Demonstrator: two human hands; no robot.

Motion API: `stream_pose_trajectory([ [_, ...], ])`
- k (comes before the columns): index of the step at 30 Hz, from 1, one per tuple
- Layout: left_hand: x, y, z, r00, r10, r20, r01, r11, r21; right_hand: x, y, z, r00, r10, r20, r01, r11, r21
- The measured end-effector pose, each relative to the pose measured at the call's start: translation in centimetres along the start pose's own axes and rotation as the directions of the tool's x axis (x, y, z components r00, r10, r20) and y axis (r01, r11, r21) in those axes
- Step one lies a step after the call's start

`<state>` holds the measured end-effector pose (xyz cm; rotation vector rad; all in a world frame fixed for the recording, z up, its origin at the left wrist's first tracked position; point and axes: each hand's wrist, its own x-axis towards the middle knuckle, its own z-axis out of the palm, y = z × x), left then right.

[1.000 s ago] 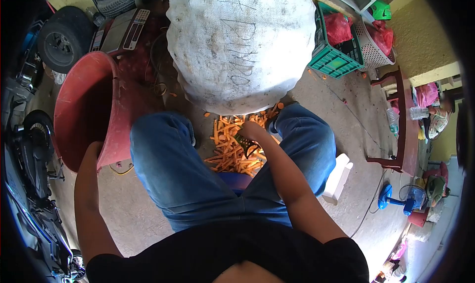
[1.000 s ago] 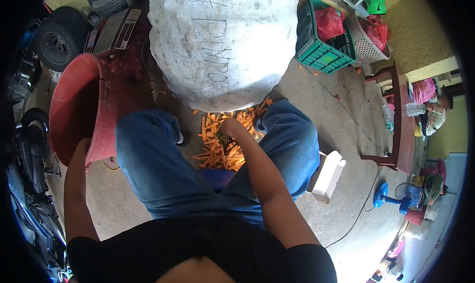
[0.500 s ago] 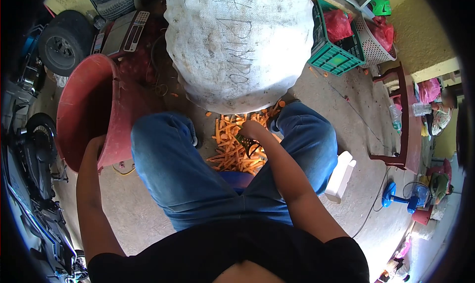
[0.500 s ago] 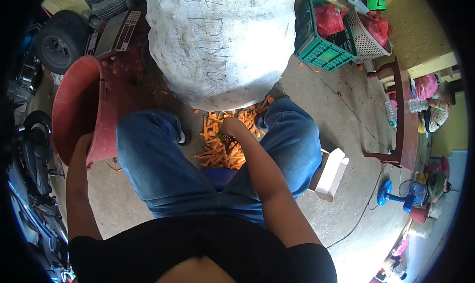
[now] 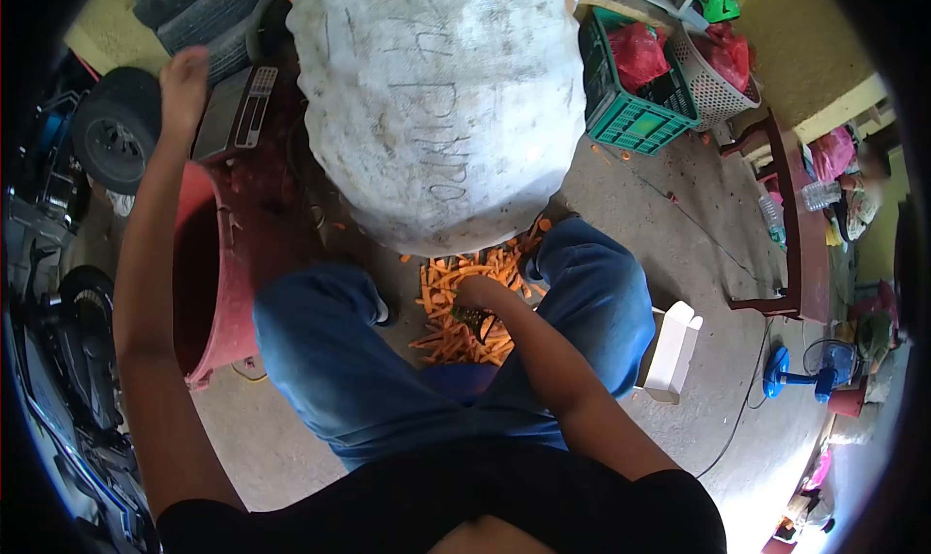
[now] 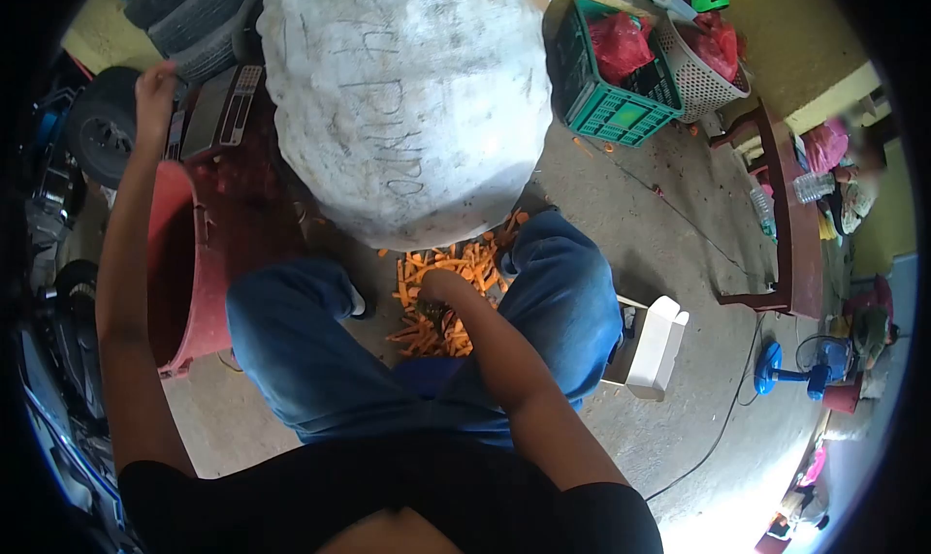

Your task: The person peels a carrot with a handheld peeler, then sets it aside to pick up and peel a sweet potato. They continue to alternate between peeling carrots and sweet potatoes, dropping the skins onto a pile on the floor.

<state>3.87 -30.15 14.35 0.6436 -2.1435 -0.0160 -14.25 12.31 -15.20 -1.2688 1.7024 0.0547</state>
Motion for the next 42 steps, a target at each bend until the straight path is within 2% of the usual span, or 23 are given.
stream_pose_trajectory([
  [1, 2.2, 1.7, 2.0, 0.999, 0.051, -0.017, -0.053, 0.993, -0.105, 0.1, 0.2, 0.0, 1.000, 0.005, -0.007, -0.005, 1.000, 0.022],
  [3, 6.4, 8.2, 4.8, 0.911, 0.392, -0.127, -0.402, 0.914, -0.058, 0.2, -0.3, -0.5, 0.997, 0.050, 0.059, -0.051, 0.998, 0.020],
  [5, 10.2, 11.6, 7.2, 0.890, 0.447, -0.092, -0.448, 0.894, 0.004, -0.9, -0.9, -1.3, 0.998, -0.044, -0.032, 0.046, 0.998, 0.041],
  [7, 12.9, 15.6, 8.4, 0.949, 0.295, 0.106, -0.302, 0.952, 0.048, -1.6, -1.5, -2.1, 0.997, -0.026, -0.068, 0.030, 0.998, 0.054],
  [11, 18.7, 16.9, 14.1, 0.956, 0.293, 0.013, -0.291, 0.953, -0.082, -1.6, -1.9, -3.0, 0.992, -0.049, -0.119, 0.056, 0.997, 0.050],
  [13, 20.7, 16.1, 16.8, 0.956, 0.118, 0.269, -0.137, 0.989, 0.053, -1.4, -1.8, -2.9, 0.991, -0.027, -0.131, 0.041, 0.994, 0.102],
  [14, 20.5, 21.7, 13.5, 0.595, -0.241, 0.767, 0.032, 0.960, 0.277, -1.4, -1.8, -3.0, 0.992, -0.023, -0.123, 0.037, 0.994, 0.106],
  [17, 20.4, 14.2, 21.4, 0.595, -0.162, 0.787, 0.101, 0.987, 0.127, -1.5, -2.1, -3.7, 0.992, -0.002, -0.126, 0.012, 0.997, 0.077],
  [18, 19.8, 14.0, 22.8, 0.693, -0.269, 0.669, 0.154, 0.962, 0.227, -1.1, -2.0, -3.6, 0.989, 0.002, -0.147, 0.010, 0.996, 0.085],
  [19, 20.0, 14.5, 22.4, 0.695, -0.265, 0.669, 0.152, 0.963, 0.224, -1.4, -2.2, -4.3, 0.989, 0.005, -0.150, 0.008, 0.996, 0.086],
  [21, 19.4, 16.6, 20.1, 0.525, -0.233, 0.819, 0.243, 0.963, 0.118, -2.8, -3.1, -5.5, 0.997, -0.001, -0.080, 0.008, 0.996, 0.088],
  [22, 19.5, 16.3, 20.4, 0.521, -0.236, 0.820, 0.244, 0.962, 0.121, -2.4, -3.0, -5.2, 0.997, -0.003, -0.076, 0.010, 0.996, 0.089],
  [24, 19.8, 15.3, 20.7, 0.559, -0.195, 0.806, 0.015, 0.974, 0.225, -1.4, -2.6, -4.3, 0.992, -0.018, -0.127, 0.037, 0.989, 0.146],
  [28, 19.0, 19.3, 18.2, 0.535, -0.291, 0.793, 0.015, 0.942, 0.336, -1.8, -2.7, -4.9, 0.995, -0.007, -0.100, 0.022, 0.990, 0.140],
  [30, 20.5, 17.4, 19.2, 0.306, -0.333, 0.892, -0.038, 0.932, 0.361, -1.8, -2.7, -4.6, 0.984, 0.002, -0.176, 0.021, 0.992, 0.127],
  [31, 20.4, 17.5, 18.7, 0.306, -0.336, 0.891, -0.038, 0.931, 0.364, -1.9, -2.8, -4.7, 0.984, -0.001, -0.176, 0.023, 0.992, 0.127],
  [33, 20.0, 18.7, 16.9, 0.353, -0.110, 0.929, -0.098, 0.983, 0.153, -2.1, -2.9, -5.2, 0.990, -0.004, -0.138, 0.020, 0.993, 0.114],
  [34, 20.1, 19.1, 17.3, 0.354, -0.108, 0.929, -0.098, 0.983, 0.152, -2.1, -2.9, -5.2, 0.990, -0.003, -0.139, 0.019, 0.993, 0.113],
  [36, 20.1, 19.7, 18.5, 0.334, -0.262, 0.905, -0.076, 0.950, 0.303, -2.1, -2.9, -5.0, 0.988, 0.004, -0.152, 0.015, 0.992, 0.123],
  [37, 20.1, 19.3, 19.0, 0.333, -0.263, 0.906, -0.076, 0.950, 0.304, -2.1, -2.9, -4.9, 0.989, 0.003, -0.150, 0.016, 0.992, 0.124],
  [39, 19.8, 18.4, 19.6, 0.496, -0.337, 0.800, -0.011, 0.919, 0.394, -2.0, -2.8, -4.9, 0.988, -0.012, -0.154, 0.032, 0.991, 0.130],
  [40, 19.9, 17.5, 20.3, 0.496, -0.337, 0.800, -0.010, 0.919, 0.393, -2.1, -2.7, -4.9, 0.988, -0.011, -0.154, 0.031, 0.991, 0.129],
  [42, 20.4, 15.5, 21.5, 0.512, -0.369, 0.776, 0.167, 0.929, 0.332, -2.2, -2.8, -5.1, 0.989, 0.007, -0.150, 0.013, 0.991, 0.132],
])
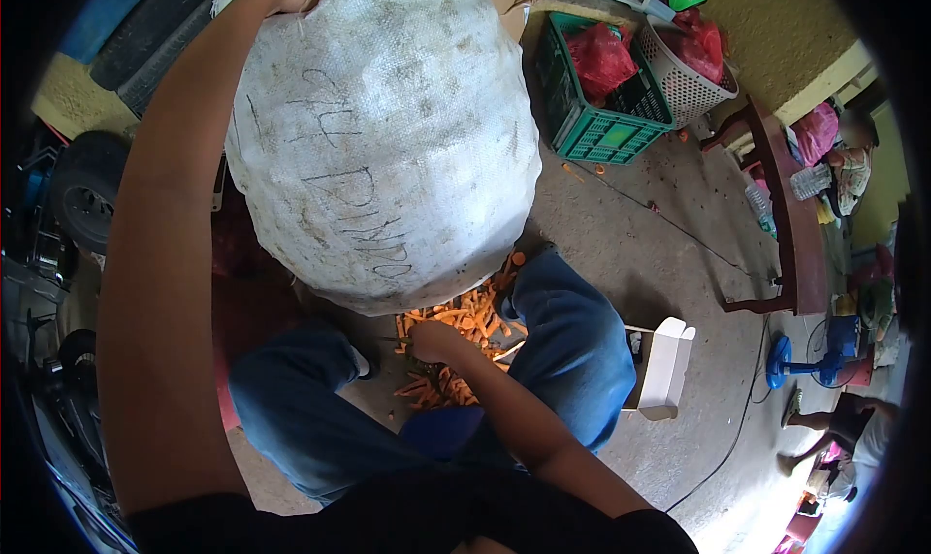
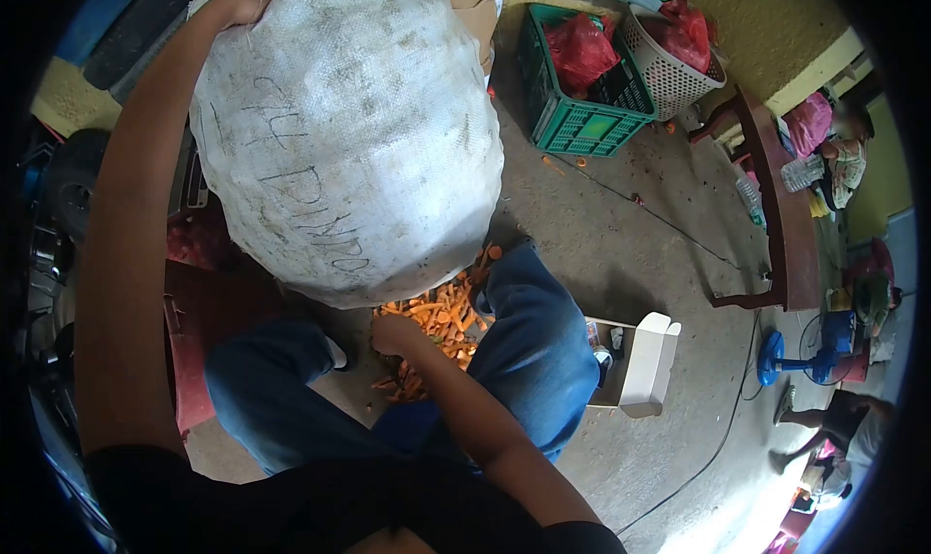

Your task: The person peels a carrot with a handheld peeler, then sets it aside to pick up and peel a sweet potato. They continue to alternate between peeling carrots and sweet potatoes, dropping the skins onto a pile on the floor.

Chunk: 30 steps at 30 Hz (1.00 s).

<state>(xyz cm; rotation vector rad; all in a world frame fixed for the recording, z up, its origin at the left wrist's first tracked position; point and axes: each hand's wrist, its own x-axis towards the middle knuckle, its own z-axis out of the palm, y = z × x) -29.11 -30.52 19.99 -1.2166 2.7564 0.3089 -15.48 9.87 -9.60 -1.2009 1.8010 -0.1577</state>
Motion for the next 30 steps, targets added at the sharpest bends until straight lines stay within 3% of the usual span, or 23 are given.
stream_pose_trajectory([
  [7, -0.1, -1.3, -0.8, 0.951, 0.298, -0.077, -0.286, 0.948, 0.140, -0.2, -0.1, -0.5, 1.000, -0.010, 0.006, 0.010, 1.000, 0.005],
  [9, -1.8, -1.6, -0.8, 0.951, 0.234, -0.204, -0.259, 0.961, -0.101, -0.2, -0.1, -0.4, 1.000, -0.026, -0.010, 0.026, 0.999, -0.019],
  [10, -1.3, -2.2, -1.0, 0.951, 0.233, -0.203, -0.257, 0.962, -0.097, -0.2, -0.1, -0.3, 1.000, -0.030, -0.010, 0.030, 0.999, -0.018],
  [12, -0.6, -3.5, -1.4, 0.961, 0.274, 0.033, -0.274, 0.962, -0.014, -0.3, 0.1, -0.3, 1.000, -0.021, -0.013, 0.020, 1.000, -0.012],
  [13, -0.7, -3.5, -1.0, 0.962, 0.273, 0.031, -0.273, 0.962, -0.014, -0.1, 0.2, -0.1, 1.000, -0.022, -0.014, 0.022, 1.000, -0.014],
  [15, -0.6, -3.2, 0.1, 0.908, 0.418, -0.035, -0.417, 0.890, -0.187, 0.3, 0.4, 0.5, 0.999, -0.036, -0.015, 0.035, 0.999, -0.036],
  [16, -1.4, -2.2, 0.0, 0.907, 0.420, -0.036, -0.419, 0.889, -0.186, 0.3, 0.4, 0.4, 0.999, -0.035, -0.017, 0.034, 0.999, -0.036],
  [18, -3.1, 0.1, -0.5, 0.970, 0.241, -0.018, -0.241, 0.971, -0.004, 0.3, 0.3, 0.3, 1.000, -0.014, -0.012, 0.014, 1.000, -0.021],
  [21, 0.2, 0.2, -0.3, 0.989, 0.140, 0.043, -0.136, 0.986, -0.095, 0.2, 0.3, 0.1, 1.000, -0.014, -0.015, 0.013, 1.000, -0.023],
  [22, 0.1, 0.7, -0.3, 0.989, 0.145, 0.042, -0.140, 0.985, -0.097, 0.2, 0.3, 0.1, 1.000, -0.009, -0.018, 0.009, 1.000, -0.023],
  [24, -0.4, 1.4, -0.1, 0.898, 0.432, 0.087, -0.441, 0.876, 0.195, 0.4, 0.3, 0.2, 0.999, -0.026, -0.043, 0.026, 1.000, -0.011],
  [27, -2.2, 2.7, -0.3, 0.928, 0.330, 0.175, -0.357, 0.920, 0.160, -0.1, 0.0, -0.3, 0.997, -0.030, -0.070, 0.031, 0.999, 0.017],
  [30, -2.2, 2.3, -0.2, 0.918, 0.394, -0.041, -0.395, 0.918, -0.026, -0.1, -0.2, -0.8, 1.000, -0.014, -0.016, 0.015, 1.000, 0.025],
])
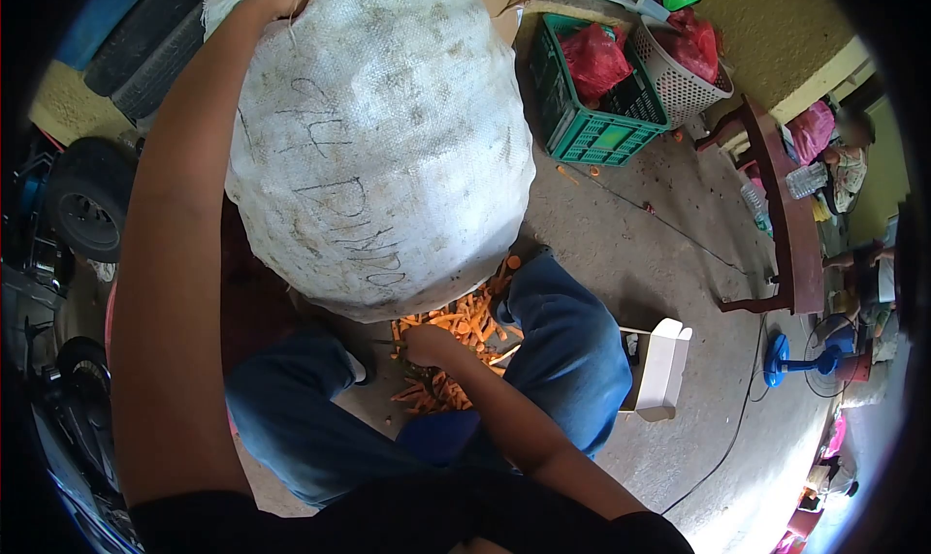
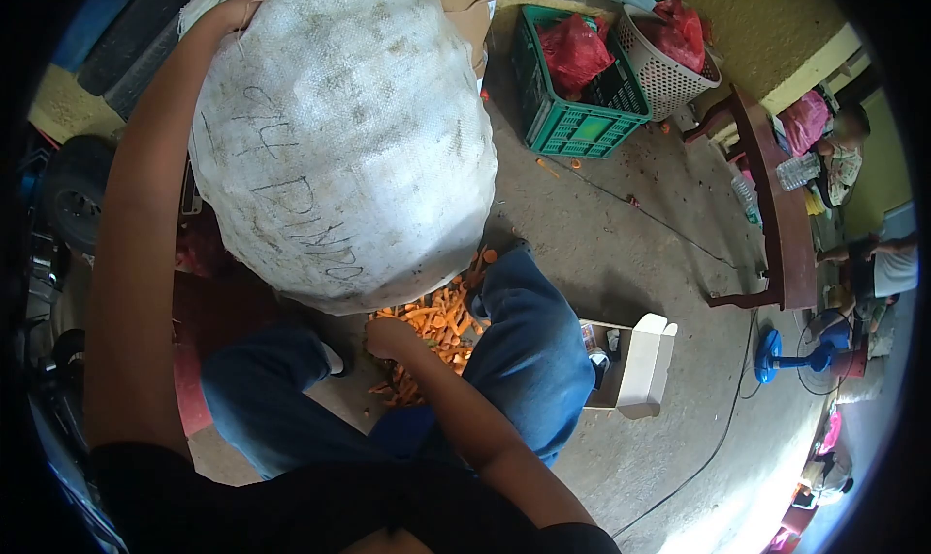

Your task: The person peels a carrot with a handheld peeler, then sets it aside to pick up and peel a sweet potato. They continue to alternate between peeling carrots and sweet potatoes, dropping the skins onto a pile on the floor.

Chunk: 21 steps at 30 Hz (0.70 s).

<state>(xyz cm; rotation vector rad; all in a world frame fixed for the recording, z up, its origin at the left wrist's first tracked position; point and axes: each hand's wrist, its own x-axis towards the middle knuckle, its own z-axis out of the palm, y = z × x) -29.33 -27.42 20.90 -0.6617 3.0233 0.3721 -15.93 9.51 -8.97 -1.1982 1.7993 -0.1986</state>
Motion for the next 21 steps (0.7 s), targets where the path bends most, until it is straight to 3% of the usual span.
stream_pose_trajectory([
  [3, -1.9, 0.7, -0.7, 0.951, 0.048, -0.304, -0.170, 0.905, -0.390, 0.6, 0.0, -0.4, 0.999, 0.009, 0.050, -0.007, 0.999, -0.042],
  [6, -7.4, 3.7, -1.2, 0.895, 0.025, -0.445, -0.396, 0.504, -0.768, 0.9, -0.6, -0.3, 1.000, -0.013, 0.014, 0.014, 1.000, -0.015],
  [8, -12.7, 7.3, -0.1, 0.832, -0.073, -0.550, -0.506, 0.306, -0.806, 1.6, -0.2, 0.5, 0.999, -0.041, -0.001, 0.041, 0.999, -0.009],
  [10, -15.7, 4.5, 1.1, 0.879, 0.000, -0.477, -0.473, 0.130, -0.871, 1.7, 0.3, 1.1, 0.998, -0.067, -0.005, 0.067, 0.998, -0.002],
  [12, -20.4, 5.4, 3.1, 0.941, 0.058, -0.334, -0.324, -0.135, -0.937, 1.4, 0.7, 0.9, 0.995, -0.067, -0.073, 0.066, 0.998, -0.012],
  [15, -25.6, 7.0, 8.2, 0.994, 0.033, -0.105, -0.069, -0.561, -0.825, 0.3, 0.0, 0.2, 0.996, -0.072, -0.052, 0.070, 0.997, -0.033],
  [18, -28.9, 7.1, 14.3, 0.997, -0.052, 0.065, 0.013, -0.673, -0.740, 0.5, 0.4, 0.9, 0.989, -0.110, -0.098, 0.113, 0.993, 0.020],
  [21, -31.9, 6.9, 19.4, 0.976, -0.101, 0.194, 0.020, -0.842, -0.540, 1.0, 1.5, 1.5, 0.992, -0.101, -0.069, 0.100, 0.995, -0.025],
])
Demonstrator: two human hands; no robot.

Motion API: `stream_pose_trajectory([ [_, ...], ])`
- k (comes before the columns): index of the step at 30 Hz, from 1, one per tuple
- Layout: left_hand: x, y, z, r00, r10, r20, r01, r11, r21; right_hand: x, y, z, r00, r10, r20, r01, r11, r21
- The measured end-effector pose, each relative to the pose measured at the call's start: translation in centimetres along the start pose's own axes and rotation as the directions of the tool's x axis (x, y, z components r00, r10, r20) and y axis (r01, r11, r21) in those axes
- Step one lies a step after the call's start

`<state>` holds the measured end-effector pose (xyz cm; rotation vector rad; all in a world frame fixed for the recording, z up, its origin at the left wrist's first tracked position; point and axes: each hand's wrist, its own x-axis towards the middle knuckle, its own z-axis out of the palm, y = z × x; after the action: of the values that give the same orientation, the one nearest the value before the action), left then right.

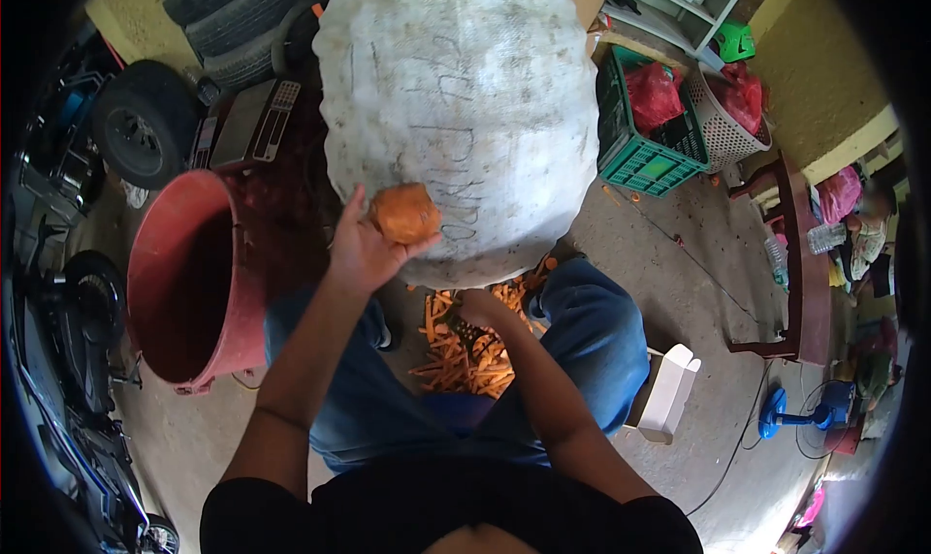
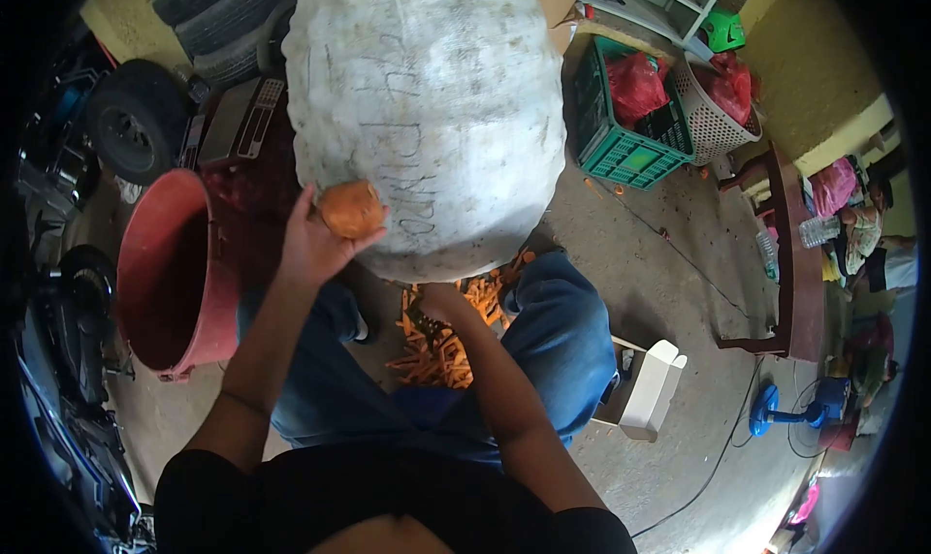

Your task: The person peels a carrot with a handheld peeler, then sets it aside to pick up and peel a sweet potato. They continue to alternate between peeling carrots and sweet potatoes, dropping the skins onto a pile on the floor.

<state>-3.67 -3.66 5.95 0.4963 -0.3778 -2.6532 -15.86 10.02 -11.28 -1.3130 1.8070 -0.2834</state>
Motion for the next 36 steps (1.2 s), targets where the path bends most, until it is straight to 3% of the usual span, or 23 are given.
stream_pose_trajectory([
  [2, -0.8, -1.6, -2.6, 1.000, 0.018, -0.020, -0.019, 0.999, -0.047, -0.2, 0.4, 0.2, 0.999, 0.000, 0.042, 0.000, 1.000, -0.006],
  [4, -1.8, -2.6, -3.9, 0.999, 0.034, -0.036, -0.037, 0.995, -0.092, -1.0, 0.3, 0.3, 0.998, -0.029, -0.063, 0.033, 0.998, 0.059],
  [6, -2.5, -3.1, -4.4, 0.994, 0.043, -0.102, -0.053, 0.994, -0.098, -1.3, 0.1, 0.1, 0.998, -0.024, -0.050, 0.025, 0.999, 0.024],
  [8, -2.7, -2.5, -3.9, 0.992, 0.033, -0.120, -0.044, 0.995, -0.088, -1.4, -0.2, -0.3, 0.988, 0.128, 0.087, -0.128, 0.992, 0.000],
  [10, -2.6, -1.0, -2.4, 0.993, 0.080, -0.082, -0.078, 0.997, 0.024, -1.7, -0.5, -0.3, 0.995, 0.093, 0.044, -0.091, 0.995, -0.029],
  [12, -2.0, 1.9, 0.9, 0.979, 0.202, -0.027, -0.193, 0.959, 0.206, -2.2, -0.8, -0.4, 0.998, 0.061, -0.002, -0.061, 0.997, -0.052],
  [15, 0.6, 8.0, 8.2, 0.872, 0.437, 0.221, -0.487, 0.821, 0.298, -2.2, -1.0, -0.8, 0.999, 0.040, 0.025, -0.039, 0.998, -0.055],
  [16, 2.4, 10.2, 10.8, 0.808, 0.512, 0.291, -0.588, 0.737, 0.335, -1.6, -0.3, -0.3, 0.999, 0.039, 0.012, -0.039, 0.998, -0.050],
  [17, 4.9, 12.3, 13.4, 0.660, 0.668, 0.344, -0.737, 0.486, 0.470, -0.9, 0.3, 0.3, 0.999, 0.033, 0.019, -0.031, 0.998, -0.062],
  [18, 6.8, 13.8, 16.5, 0.529, 0.667, 0.524, -0.821, 0.247, 0.514, -0.6, 0.6, 0.7, 0.999, 0.028, 0.028, -0.026, 0.997, -0.072],
  [19, 9.4, 15.7, 18.0, 0.534, 0.659, 0.529, -0.820, 0.251, 0.515, -0.8, 0.1, 0.4, 1.000, 0.017, 0.025, -0.015, 0.997, -0.079],
  [20, 12.0, 18.2, 19.2, 0.354, 0.565, 0.745, -0.708, -0.359, 0.608, -0.9, -0.2, 0.2, 1.000, 0.019, 0.019, -0.017, 0.997, -0.074],
  [21, 14.6, 20.6, 20.1, 0.271, 0.326, 0.906, -0.357, -0.840, 0.409, -0.9, -0.4, 0.0, 1.000, 0.017, 0.019, -0.016, 0.999, -0.047],
  [22, 17.3, 22.3, 20.4, 0.266, 0.323, 0.908, -0.364, -0.839, 0.405, -0.9, -0.5, -0.2, 1.000, 0.016, 0.020, -0.016, 1.000, -0.022],
  [24, 21.5, 24.4, 20.0, 0.584, 0.257, 0.770, -0.684, -0.353, 0.638, -0.8, -0.4, -0.1, 1.000, -0.009, -0.014, 0.008, 0.998, -0.064],
  [25, 21.3, 24.2, 20.8, 0.755, 0.232, 0.613, -0.410, -0.563, 0.718, -0.7, -0.3, 0.0, 0.999, -0.021, -0.029, 0.019, 0.999, -0.048],
  [26, 20.9, 22.6, 20.7, 0.756, 0.227, 0.614, -0.414, -0.561, 0.717, -0.8, -0.3, -0.1, 0.999, -0.031, -0.043, 0.030, 0.999, -0.031],
  [28, 20.4, 18.8, 19.8, 0.919, 0.004, 0.394, -0.223, -0.819, 0.529, -1.2, -0.6, -0.6, 0.999, 0.000, -0.044, -0.001, 1.000, -0.018],
  [29, 20.7, 17.7, 19.2, 0.918, -0.001, 0.396, -0.229, -0.817, 0.529, -1.5, -0.9, -1.0, 0.999, 0.019, -0.033, -0.020, 1.000, -0.024],
  [31, 21.5, 15.7, 18.2, 0.948, 0.141, 0.287, -0.015, -0.876, 0.482, -1.9, -1.1, -1.6, 0.999, 0.043, -0.025, -0.044, 0.999, -0.028],
  [34, 25.5, 17.9, 17.9, 0.971, 0.121, 0.206, 0.004, -0.871, 0.492, -2.0, -1.0, -1.6, 0.997, 0.046, -0.056, -0.047, 0.999, -0.019],
  [35, 22.8, 16.3, 19.7, 0.972, 0.229, 0.059, 0.164, -0.830, 0.534, -1.9, -1.0, -1.6, 0.997, 0.069, -0.022, -0.070, 0.997, -0.039],
  [36, 21.5, 16.6, 20.9, 0.972, 0.228, 0.059, 0.162, -0.829, 0.535, -1.7, -0.9, -1.7, 0.996, 0.090, 0.010, -0.089, 0.994, -0.062],
])
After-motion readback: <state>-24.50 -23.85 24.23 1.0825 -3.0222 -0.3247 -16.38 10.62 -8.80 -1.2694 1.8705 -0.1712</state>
